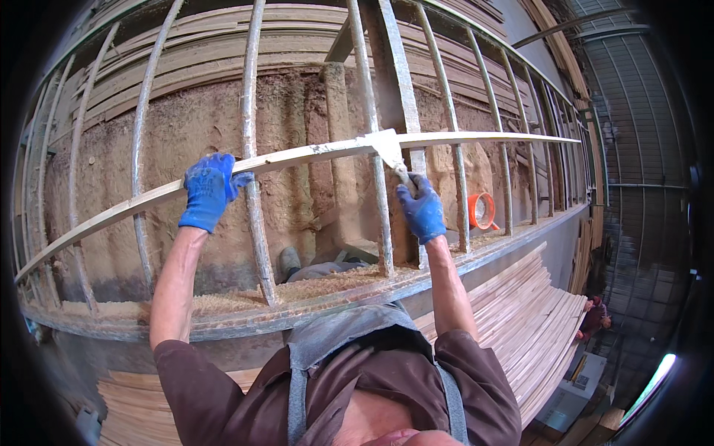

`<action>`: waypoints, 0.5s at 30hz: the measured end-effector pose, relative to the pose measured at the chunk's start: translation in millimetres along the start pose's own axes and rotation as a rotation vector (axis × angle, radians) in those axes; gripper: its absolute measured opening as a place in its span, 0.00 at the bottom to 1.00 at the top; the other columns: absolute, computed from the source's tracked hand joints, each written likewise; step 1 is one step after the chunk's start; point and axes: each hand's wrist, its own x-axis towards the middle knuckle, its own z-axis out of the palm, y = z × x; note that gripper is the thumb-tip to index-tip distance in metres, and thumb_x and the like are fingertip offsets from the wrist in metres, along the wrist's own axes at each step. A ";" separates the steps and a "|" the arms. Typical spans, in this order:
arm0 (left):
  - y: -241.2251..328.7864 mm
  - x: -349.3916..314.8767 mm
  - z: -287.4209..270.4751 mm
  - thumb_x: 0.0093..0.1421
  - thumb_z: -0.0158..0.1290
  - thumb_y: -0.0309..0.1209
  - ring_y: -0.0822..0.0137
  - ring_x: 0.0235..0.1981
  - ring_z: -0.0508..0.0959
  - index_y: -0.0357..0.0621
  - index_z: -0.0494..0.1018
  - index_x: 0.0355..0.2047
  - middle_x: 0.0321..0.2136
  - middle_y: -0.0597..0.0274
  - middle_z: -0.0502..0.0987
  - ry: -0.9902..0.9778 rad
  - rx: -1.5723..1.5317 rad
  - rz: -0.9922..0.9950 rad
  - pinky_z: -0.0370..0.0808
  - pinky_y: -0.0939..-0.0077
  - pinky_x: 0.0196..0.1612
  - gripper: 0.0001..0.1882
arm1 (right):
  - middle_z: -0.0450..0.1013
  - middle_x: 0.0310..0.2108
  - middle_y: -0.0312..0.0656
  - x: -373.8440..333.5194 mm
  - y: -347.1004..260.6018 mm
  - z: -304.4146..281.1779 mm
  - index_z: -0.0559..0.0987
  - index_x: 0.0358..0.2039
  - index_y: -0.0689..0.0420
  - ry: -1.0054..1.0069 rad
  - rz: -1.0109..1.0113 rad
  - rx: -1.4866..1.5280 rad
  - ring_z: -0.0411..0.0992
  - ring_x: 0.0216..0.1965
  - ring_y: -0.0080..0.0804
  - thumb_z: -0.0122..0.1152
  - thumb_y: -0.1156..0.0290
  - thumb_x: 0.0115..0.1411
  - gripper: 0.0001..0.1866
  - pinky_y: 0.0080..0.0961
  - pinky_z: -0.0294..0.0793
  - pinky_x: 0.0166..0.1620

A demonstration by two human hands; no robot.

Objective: The person assembles a large wooden panel by placing thin wooden strips onto a metal frame and applying a white substance with a trowel. They then lift the completed panel, stack it with others, and use a metal rod to separate the layers. Finally, they return to the frame to apply more substance to the strips.

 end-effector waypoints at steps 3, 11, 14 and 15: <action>-0.6 0.9 1.7 0.53 0.63 0.52 0.50 0.29 0.77 0.43 0.73 0.30 0.27 0.53 0.75 0.010 -0.016 0.014 0.72 0.53 0.32 0.24 | 0.79 0.41 0.55 4.2 24.1 -6.9 0.77 0.51 0.56 0.046 -0.007 0.125 0.78 0.43 0.52 0.62 0.58 0.61 0.21 0.40 0.76 0.46; 4.9 -9.4 4.4 0.50 0.65 0.47 0.51 0.30 0.76 0.46 0.74 0.32 0.28 0.56 0.74 0.059 0.108 -0.018 0.70 0.53 0.33 0.20 | 0.78 0.43 0.55 26.3 -75.0 -41.0 0.78 0.50 0.56 -0.160 -0.203 -0.115 0.77 0.45 0.55 0.59 0.56 0.61 0.22 0.42 0.76 0.46; 5.9 -17.6 8.0 0.49 0.65 0.45 0.52 0.32 0.76 0.47 0.74 0.34 0.29 0.57 0.74 0.103 0.104 -0.019 0.70 0.54 0.34 0.19 | 0.79 0.39 0.53 44.6 -108.8 -59.5 0.78 0.50 0.53 -0.250 -0.317 -0.279 0.78 0.41 0.54 0.60 0.56 0.61 0.20 0.44 0.77 0.44; 6.0 -20.2 10.3 0.49 0.65 0.45 0.52 0.32 0.76 0.47 0.74 0.34 0.29 0.57 0.74 0.128 0.114 -0.012 0.70 0.54 0.34 0.19 | 0.80 0.37 0.53 50.3 -120.8 -65.7 0.78 0.50 0.53 -0.293 -0.333 -0.332 0.79 0.40 0.54 0.61 0.55 0.61 0.20 0.43 0.78 0.43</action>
